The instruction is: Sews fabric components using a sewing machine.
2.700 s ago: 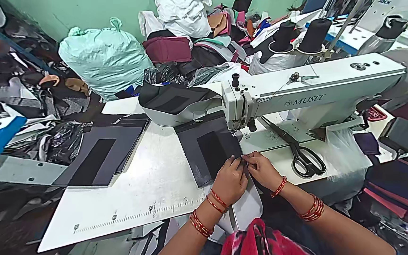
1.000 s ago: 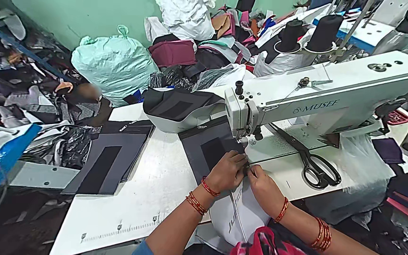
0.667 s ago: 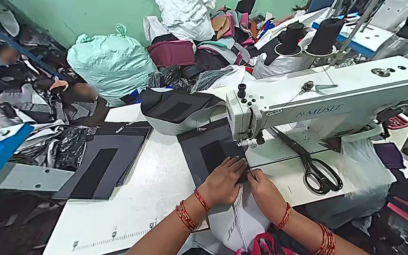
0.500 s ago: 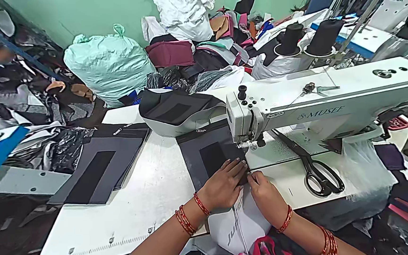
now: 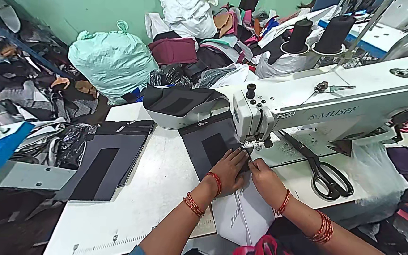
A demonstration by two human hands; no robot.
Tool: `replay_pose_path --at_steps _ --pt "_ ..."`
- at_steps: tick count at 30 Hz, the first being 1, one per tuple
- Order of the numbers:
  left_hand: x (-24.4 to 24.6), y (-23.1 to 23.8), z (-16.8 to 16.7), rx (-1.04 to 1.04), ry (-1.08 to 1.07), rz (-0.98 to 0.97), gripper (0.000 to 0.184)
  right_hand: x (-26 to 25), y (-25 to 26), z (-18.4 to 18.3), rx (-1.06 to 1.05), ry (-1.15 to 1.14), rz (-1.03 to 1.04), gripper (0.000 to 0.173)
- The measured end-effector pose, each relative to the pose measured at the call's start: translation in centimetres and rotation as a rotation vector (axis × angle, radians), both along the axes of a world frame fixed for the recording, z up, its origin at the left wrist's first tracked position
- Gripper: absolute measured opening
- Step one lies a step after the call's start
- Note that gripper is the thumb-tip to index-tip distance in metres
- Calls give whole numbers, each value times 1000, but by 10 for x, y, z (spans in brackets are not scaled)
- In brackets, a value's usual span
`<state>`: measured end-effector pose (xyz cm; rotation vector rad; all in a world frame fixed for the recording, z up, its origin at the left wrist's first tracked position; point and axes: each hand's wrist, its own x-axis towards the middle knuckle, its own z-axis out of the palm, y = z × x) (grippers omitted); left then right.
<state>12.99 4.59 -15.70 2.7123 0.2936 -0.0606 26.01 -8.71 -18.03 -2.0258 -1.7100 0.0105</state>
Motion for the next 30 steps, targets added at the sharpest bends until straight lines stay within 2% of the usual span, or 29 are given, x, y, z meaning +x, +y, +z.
replay_pose_path --at_steps 4,8,13,17,19,21,25,30 --pt "4 12 0 -4 -43 6 59 5 11 2 -15 50 11 24" --pt "8 25 1 -15 -32 -15 57 8 22 28 -330 209 12 34" --pt "11 31 4 -23 -10 -24 56 12 31 37 -434 264 13 38" --pt "10 28 6 -28 17 5 55 14 26 28 -300 282 14 37" --pt "9 19 8 -48 39 89 53 18 21 23 -159 346 -5 35" --pt "7 9 5 -83 8 188 47 22 15 21 -109 453 -45 33" --pt "-3 0 -12 -104 -215 250 38 29 4 14 -99 658 -83 31" --pt "-4 1 -12 -120 -243 242 36 36 2 16 -135 707 -44 29"
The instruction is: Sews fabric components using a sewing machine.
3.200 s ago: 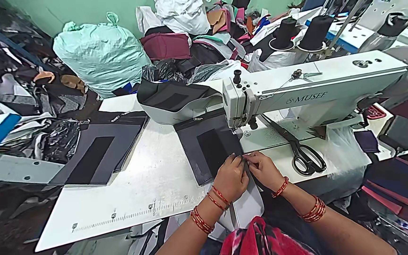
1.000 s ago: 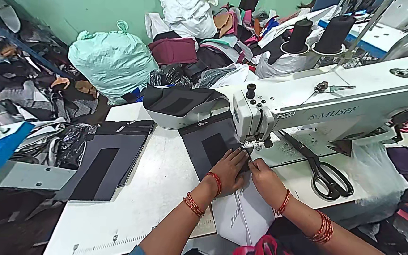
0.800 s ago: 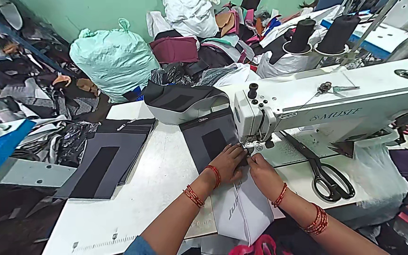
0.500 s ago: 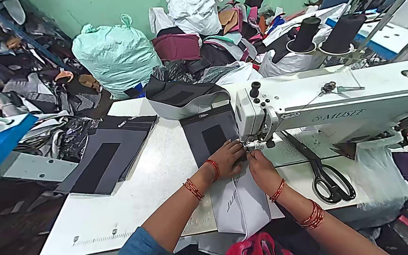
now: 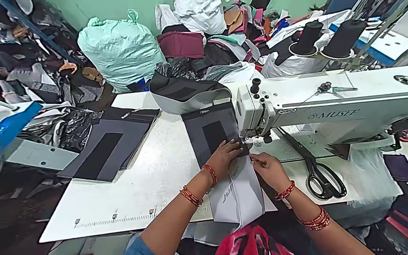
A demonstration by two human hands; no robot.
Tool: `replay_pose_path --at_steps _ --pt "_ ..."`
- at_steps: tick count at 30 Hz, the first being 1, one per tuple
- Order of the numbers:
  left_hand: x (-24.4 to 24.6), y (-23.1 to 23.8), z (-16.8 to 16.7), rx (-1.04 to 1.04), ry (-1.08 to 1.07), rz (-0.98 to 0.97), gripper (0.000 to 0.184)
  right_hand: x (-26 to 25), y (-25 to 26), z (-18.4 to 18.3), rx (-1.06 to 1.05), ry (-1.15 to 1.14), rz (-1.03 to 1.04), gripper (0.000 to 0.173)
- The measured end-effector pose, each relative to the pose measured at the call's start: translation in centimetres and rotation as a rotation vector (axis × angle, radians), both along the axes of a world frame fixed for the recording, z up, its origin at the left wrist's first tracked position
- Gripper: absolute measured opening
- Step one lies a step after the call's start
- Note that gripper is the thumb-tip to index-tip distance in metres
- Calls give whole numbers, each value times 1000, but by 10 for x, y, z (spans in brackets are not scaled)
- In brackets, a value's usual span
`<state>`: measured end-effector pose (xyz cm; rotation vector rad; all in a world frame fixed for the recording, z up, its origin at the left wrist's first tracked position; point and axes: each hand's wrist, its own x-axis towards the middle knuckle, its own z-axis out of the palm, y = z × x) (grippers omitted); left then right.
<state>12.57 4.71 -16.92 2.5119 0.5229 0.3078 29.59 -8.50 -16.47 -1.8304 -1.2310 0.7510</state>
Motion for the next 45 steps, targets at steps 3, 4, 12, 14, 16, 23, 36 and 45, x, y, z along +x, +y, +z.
replay_pose_path --at_steps 3,4,12,14,16,23,36,45 --pt "0 1 2 2 23 -18 36 0 0 8 -49 -59 81 31" --pt "0 0 3 2 23 -23 36 0 0 10 -64 -86 106 32" --pt "1 0 6 -1 42 -50 35 -14 4 22 -204 -251 209 40" --pt "1 1 6 1 56 -57 36 -16 4 21 -220 -285 215 41" --pt "1 1 7 4 66 -66 36 -17 5 21 -233 -295 219 41" --pt "4 12 6 11 52 -73 36 -14 14 26 -250 -268 223 40" --pt "12 29 6 42 45 -47 34 -10 41 35 -368 -297 264 43" --pt "14 30 7 23 79 -32 36 -12 43 35 -377 -317 254 44"
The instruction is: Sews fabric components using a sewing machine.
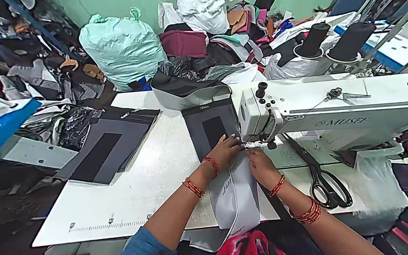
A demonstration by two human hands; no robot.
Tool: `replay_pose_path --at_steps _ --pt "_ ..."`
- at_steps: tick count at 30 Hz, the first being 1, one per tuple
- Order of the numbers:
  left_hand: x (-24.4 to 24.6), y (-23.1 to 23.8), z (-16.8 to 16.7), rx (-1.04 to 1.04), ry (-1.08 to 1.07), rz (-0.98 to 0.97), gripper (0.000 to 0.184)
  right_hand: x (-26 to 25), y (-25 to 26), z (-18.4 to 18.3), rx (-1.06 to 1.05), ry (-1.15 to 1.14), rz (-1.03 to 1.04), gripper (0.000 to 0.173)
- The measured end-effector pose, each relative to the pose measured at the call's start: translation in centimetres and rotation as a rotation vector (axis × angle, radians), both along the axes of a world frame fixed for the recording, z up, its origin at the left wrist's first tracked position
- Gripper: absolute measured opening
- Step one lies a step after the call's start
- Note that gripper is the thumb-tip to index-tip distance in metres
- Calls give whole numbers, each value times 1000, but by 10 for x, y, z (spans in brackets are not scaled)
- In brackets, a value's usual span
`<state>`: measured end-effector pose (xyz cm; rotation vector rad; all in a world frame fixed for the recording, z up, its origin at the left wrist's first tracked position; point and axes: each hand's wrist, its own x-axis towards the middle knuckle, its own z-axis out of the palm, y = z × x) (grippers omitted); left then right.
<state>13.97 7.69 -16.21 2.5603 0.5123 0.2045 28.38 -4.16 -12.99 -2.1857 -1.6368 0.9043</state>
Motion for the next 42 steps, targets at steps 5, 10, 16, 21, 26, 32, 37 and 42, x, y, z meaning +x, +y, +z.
replay_pose_path --at_steps 5,10,16,21,26,32,37,42 --pt "2 1 0 1 3 8 36 1 2 -1 10 -20 -1 43" --pt "2 2 -1 -2 -12 7 35 1 2 -3 30 -21 -1 43" --pt "2 2 -2 15 -27 6 35 1 2 -4 40 -22 1 42" --pt "3 2 -1 5 -1 22 36 0 4 -2 13 -37 3 43" --pt "-2 -6 -7 111 -114 22 32 -1 0 -3 41 -42 7 40" --pt "3 -17 15 79 115 7 37 0 -3 1 4 -23 23 40" --pt "7 -44 28 -2 278 111 53 -3 -9 3 -5 -9 17 37" --pt "3 -50 12 57 201 137 53 -1 -8 0 3 8 21 37"
